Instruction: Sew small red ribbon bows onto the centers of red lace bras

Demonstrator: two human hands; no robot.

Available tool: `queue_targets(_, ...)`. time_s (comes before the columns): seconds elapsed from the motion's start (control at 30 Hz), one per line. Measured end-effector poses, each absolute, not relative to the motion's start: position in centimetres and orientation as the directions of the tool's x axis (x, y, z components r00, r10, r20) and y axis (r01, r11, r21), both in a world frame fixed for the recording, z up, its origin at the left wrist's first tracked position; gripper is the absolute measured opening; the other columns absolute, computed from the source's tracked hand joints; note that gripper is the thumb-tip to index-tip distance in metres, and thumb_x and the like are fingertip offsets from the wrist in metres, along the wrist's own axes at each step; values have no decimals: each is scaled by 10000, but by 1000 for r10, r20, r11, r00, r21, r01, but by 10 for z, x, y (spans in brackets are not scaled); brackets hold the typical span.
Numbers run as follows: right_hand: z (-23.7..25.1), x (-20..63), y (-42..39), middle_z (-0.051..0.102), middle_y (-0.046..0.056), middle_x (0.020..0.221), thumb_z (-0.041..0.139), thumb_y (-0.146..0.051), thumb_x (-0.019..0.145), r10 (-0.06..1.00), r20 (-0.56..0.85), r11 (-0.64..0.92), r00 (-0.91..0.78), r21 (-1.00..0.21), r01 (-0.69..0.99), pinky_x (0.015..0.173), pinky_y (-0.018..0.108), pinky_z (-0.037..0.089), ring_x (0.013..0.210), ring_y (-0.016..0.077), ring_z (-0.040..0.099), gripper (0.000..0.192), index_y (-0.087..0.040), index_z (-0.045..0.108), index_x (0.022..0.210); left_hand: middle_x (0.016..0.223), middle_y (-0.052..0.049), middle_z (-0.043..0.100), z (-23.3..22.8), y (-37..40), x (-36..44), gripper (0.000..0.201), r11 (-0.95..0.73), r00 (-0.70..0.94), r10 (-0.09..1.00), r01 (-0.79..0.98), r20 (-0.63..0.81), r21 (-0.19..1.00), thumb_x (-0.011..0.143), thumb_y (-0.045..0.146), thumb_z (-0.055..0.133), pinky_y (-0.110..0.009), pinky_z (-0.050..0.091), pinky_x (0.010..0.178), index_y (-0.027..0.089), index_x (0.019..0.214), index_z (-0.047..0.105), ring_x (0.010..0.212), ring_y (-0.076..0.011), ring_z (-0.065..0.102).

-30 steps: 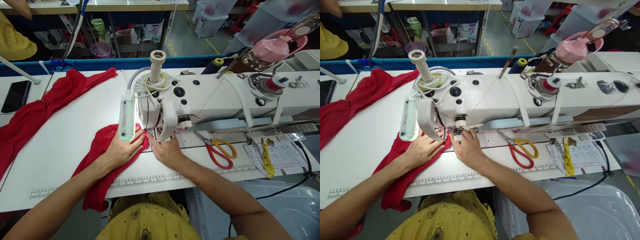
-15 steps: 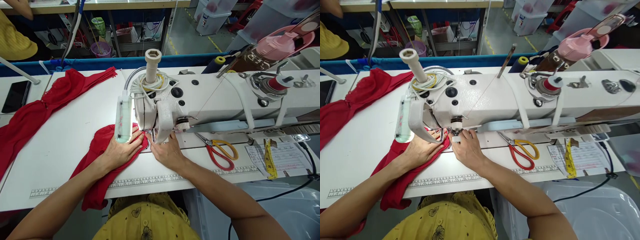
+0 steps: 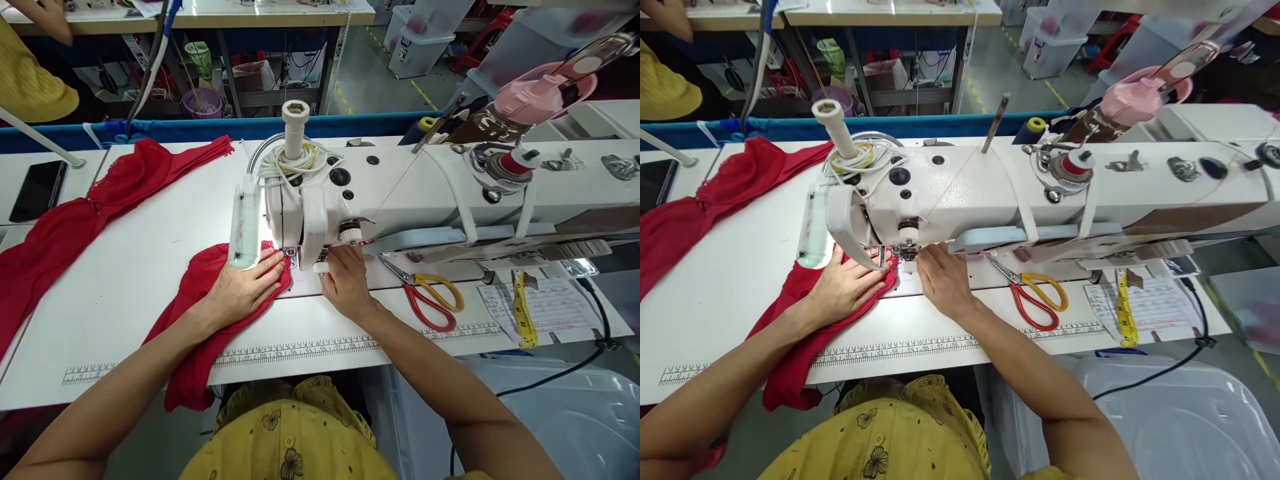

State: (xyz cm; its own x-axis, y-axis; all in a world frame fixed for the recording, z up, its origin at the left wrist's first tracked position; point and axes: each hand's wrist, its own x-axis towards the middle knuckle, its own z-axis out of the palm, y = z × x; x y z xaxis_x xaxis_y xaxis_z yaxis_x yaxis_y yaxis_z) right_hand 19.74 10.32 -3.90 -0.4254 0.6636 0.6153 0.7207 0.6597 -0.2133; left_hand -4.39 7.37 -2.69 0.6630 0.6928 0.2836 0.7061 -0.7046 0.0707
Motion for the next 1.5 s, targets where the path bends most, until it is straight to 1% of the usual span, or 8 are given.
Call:
queue_targets(0.27, -47, 189, 95, 637, 57, 767, 449, -126, 961, 635, 392, 764, -665, -191, 617, 832, 367, 352, 862, 225, 534, 362, -220, 693, 1212, 1194, -116, 731, -28, 80, -51, 295, -706, 658, 704, 686, 267, 173, 1002, 274, 474, -615, 367, 1091, 183, 1204, 669, 1108, -287, 677)
queue_targets(0.53, -47, 192, 91, 656, 60, 814, 489, -148, 950, 616, 382, 774, -689, -135, 618, 865, 381, 339, 880, 226, 514, 363, -213, 677, 1254, 1282, -104, 691, -30, 84, -58, 279, -704, 664, 710, 672, 235, 228, 995, 288, 476, -581, 406, 1082, 214, 1142, 702, 1226, -296, 618)
queue_targets(0.73, -48, 191, 92, 649, 65, 867, 471, -151, 961, 654, 299, 747, -695, -107, 656, 855, 403, 349, 920, 251, 493, 399, -253, 635, 1311, 1212, -104, 716, -36, 92, -61, 302, -678, 648, 734, 692, 202, 247, 988, 308, 463, -576, 408, 1073, 213, 1162, 692, 1139, -289, 653)
queue_targets(1.0, -50, 191, 94, 659, 73, 897, 517, -139, 935, 662, 371, 733, -651, -139, 666, 880, 394, 330, 891, 230, 492, 323, -233, 708, 1179, 1173, -98, 723, -38, 106, -66, 315, -699, 669, 714, 665, 204, 265, 998, 323, 437, -549, 423, 1044, 222, 1151, 694, 1030, -261, 673)
queue_targets(1.13, -48, 191, 95, 654, 63, 812, 509, -120, 932, 650, 440, 731, -620, -140, 667, 869, 372, 321, 825, 208, 497, 254, -201, 746, 975, 1283, -111, 680, -30, 92, -66, 310, -701, 673, 713, 671, 200, 241, 1015, 290, 428, -515, 452, 1018, 190, 1167, 678, 1133, -259, 636)
queue_targets(1.23, -47, 190, 94, 640, 51, 752, 498, -109, 930, 642, 475, 731, -601, -144, 667, 868, 367, 320, 781, 195, 499, 258, -184, 743, 953, 1368, -108, 631, -21, 70, -70, 325, -683, 652, 730, 683, 206, 256, 1013, 257, 425, -515, 419, 1067, 199, 1251, 640, 1248, -258, 573)
queue_targets(1.33, -49, 189, 94, 644, 43, 736, 476, -115, 943, 628, 508, 738, -589, -151, 657, 860, 365, 335, 751, 185, 508, 276, -167, 738, 1017, 1392, -114, 597, -11, 47, -77, 368, -591, 522, 797, 777, 303, 217, 986, 258, 474, -509, 404, 1084, 224, 1337, 578, 1283, -276, 531)
queue_targets(1.5, -51, 190, 96, 660, 39, 735, 457, -123, 955, 611, 553, 745, -566, -162, 647, 823, 356, 355, 720, 172, 516, 274, -152, 728, 974, 1167, -149, 629, -11, 28, -97, 403, -232, 170, 902, 966, 397, 114, 927, 350, 549, -434, 510, 879, 176, 1290, 578, 1050, -304, 603)
